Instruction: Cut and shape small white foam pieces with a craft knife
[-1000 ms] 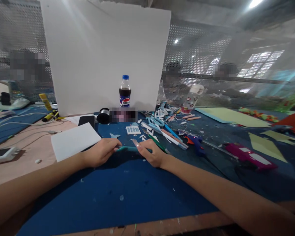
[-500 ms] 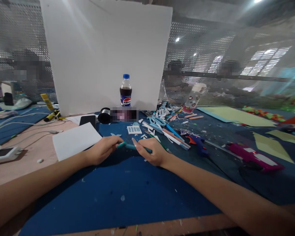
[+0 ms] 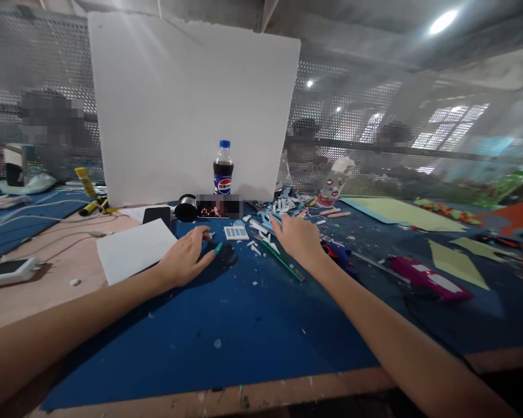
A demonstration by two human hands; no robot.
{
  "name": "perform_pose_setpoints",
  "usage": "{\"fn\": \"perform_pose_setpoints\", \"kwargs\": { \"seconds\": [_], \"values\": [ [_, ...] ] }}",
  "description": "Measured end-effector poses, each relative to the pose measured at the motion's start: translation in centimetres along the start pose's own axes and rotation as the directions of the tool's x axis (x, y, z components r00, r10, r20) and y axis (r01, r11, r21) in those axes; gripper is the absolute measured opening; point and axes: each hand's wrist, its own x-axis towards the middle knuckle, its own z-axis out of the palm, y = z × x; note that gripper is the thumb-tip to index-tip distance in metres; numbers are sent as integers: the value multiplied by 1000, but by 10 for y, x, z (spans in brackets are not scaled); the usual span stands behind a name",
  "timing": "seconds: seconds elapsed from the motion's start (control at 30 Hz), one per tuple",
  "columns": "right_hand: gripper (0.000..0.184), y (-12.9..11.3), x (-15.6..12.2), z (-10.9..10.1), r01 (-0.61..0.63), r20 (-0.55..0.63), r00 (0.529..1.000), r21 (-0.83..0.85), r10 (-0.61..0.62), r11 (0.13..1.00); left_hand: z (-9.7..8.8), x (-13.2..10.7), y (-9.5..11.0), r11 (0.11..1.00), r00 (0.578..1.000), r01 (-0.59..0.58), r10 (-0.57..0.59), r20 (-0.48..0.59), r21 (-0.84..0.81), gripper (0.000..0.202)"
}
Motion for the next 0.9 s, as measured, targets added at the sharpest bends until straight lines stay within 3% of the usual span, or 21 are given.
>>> {"fn": "perform_pose_setpoints", "kwargs": {
  "seconds": [0.13, 0.23, 0.3, 0.4, 0.53, 0.67, 0.8, 0.9],
  "values": [
    [24, 4, -4, 5, 29, 69, 997, -45, -26, 999, 3, 1, -2, 999, 999, 32, -32, 8, -20, 37],
    [24, 5, -8, 11, 22, 102, 995, -104, -11, 994, 5, 2, -4, 998, 998, 57, -56, 14, -37, 36],
    [24, 4, -9, 13, 6, 44, 999, -100, -1, 995, 6, 2, -4, 996, 997, 71, -70, 27, -47, 37],
    [25, -2, -9, 14, 91, -68, 994, 37, -88, 995, 6, 2, -4, 995, 995, 79, -75, 65, -60, 38],
    [40, -18, -13, 16, 318, -35, 944, 365, -328, 875, 4, 2, -3, 994, 987, 55, -41, 156, -90, 43],
    [61, -32, -20, 27, 288, 78, 927, 481, -368, 828, 1, 3, -1, 992, 967, -9, 40, 252, -125, 56],
    [62, -35, -20, 33, 281, 81, 924, 519, -373, 807, -2, 5, 0, 990, 932, -27, 75, 353, -138, 66],
    [59, -32, -20, 32, 269, 75, 923, 577, -378, 771, -1, 5, -2, 986, 935, -22, 78, 345, -165, 68]
  ]
}}
